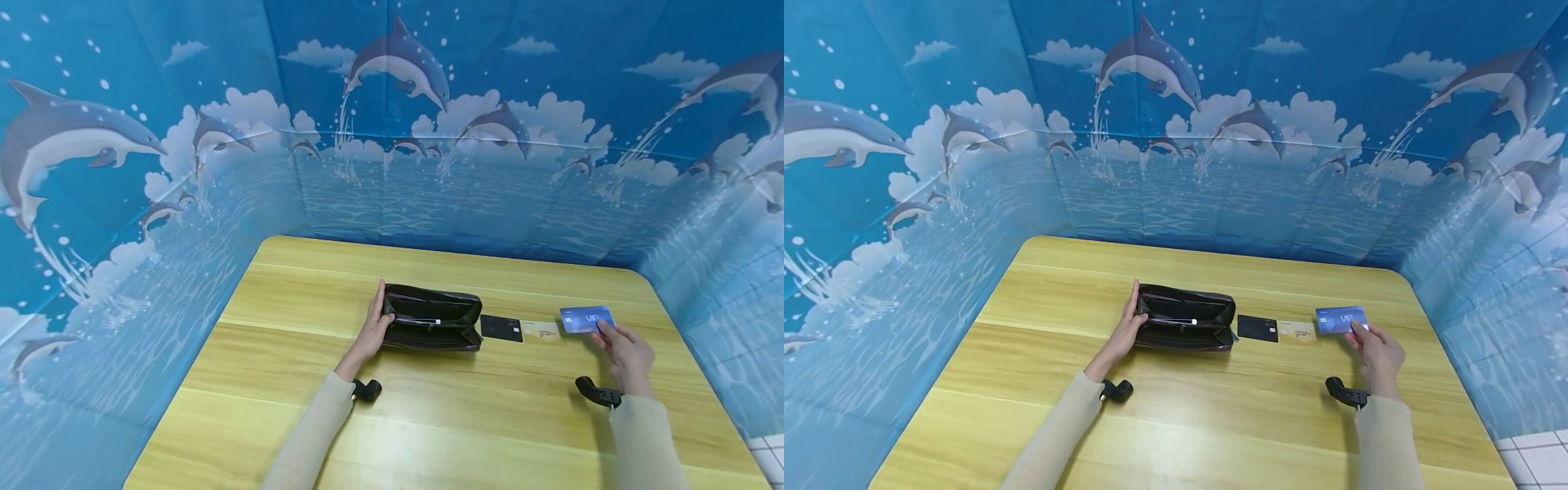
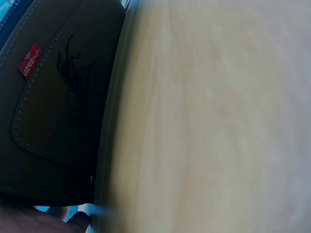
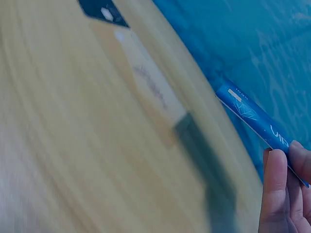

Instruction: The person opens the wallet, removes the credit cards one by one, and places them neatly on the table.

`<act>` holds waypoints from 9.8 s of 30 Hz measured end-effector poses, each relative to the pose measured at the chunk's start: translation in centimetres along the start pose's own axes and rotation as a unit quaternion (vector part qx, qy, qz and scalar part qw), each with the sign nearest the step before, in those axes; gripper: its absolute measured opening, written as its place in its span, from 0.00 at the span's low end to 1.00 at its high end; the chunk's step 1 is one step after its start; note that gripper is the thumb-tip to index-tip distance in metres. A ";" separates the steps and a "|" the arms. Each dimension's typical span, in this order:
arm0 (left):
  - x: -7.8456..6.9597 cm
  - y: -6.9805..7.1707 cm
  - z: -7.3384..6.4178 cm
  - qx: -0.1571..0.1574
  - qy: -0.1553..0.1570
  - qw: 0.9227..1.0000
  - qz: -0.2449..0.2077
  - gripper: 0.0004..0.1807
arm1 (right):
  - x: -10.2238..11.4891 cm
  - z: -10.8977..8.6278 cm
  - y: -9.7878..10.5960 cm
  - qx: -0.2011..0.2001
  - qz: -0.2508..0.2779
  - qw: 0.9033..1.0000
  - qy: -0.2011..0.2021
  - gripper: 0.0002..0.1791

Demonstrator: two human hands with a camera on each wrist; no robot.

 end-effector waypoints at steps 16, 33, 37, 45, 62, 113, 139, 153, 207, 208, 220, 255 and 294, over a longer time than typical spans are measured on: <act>-3.5 0.1 -1.4 0.012 -0.005 1.000 0.000 0.37 | -1.6 1.8 3.9 -0.083 -0.086 0.992 -0.033 0.14; -3.3 0.2 -1.3 0.007 0.006 1.000 0.007 0.38 | -0.7 0.8 2.9 -0.059 -0.317 0.947 0.011 0.14; -3.4 0.2 -1.4 0.008 0.001 1.000 0.009 0.37 | -0.6 0.9 2.8 -0.058 -0.342 0.938 0.020 0.14; -3.5 0.1 -1.4 0.012 0.006 1.000 0.003 0.38 | -0.5 1.1 2.8 -0.052 -0.349 0.935 0.025 0.12; 0.3 -0.1 0.1 -0.008 0.002 1.000 -0.001 0.38 | -0.3 1.0 2.5 -0.042 -0.356 0.933 0.038 0.15; 0.2 -0.1 0.1 -0.012 -0.001 1.000 0.003 0.39 | -4.3 -16.3 -28.6 0.426 -0.529 0.573 0.458 0.06; -2.4 0.1 -0.7 0.002 -0.007 1.000 -0.009 0.38 | -9.2 -17.4 -31.8 0.347 -0.630 0.386 0.578 0.13; -0.1 -0.1 0.1 -0.011 -0.003 1.000 -0.003 0.39 | -9.6 -17.0 -31.6 0.358 -0.628 0.383 0.575 0.16; -3.6 0.0 -1.0 0.009 -0.013 1.000 -0.016 0.37 | -9.6 -15.3 -30.8 0.356 -0.590 0.479 0.544 0.06; -3.6 0.0 -1.0 0.008 -0.013 1.000 -0.016 0.38 | -9.5 -15.3 -30.8 0.357 -0.587 0.485 0.541 0.05; -2.8 0.0 -0.7 0.003 -0.019 1.000 -0.022 0.38 | -9.2 -14.3 -30.5 0.372 -0.563 0.563 0.478 0.04; 0.2 -0.2 0.4 -0.020 -0.009 1.000 0.000 0.38 | -8.6 -12.3 -29.0 0.419 -0.412 0.773 0.239 0.16; -3.2 -0.1 -0.9 0.008 0.000 1.000 -0.012 0.37 | -4.2 -8.4 -23.1 0.335 -0.179 0.919 0.104 0.07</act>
Point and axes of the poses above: each hand's wrist, its own z-axis towards the middle knuckle, its own y-axis out of the back of the hand, x = y × z, the point moved 8 cm from there along z, towards the middle knuckle, and after that the axes turned 3 degrees about y, right-handed, at the moved point
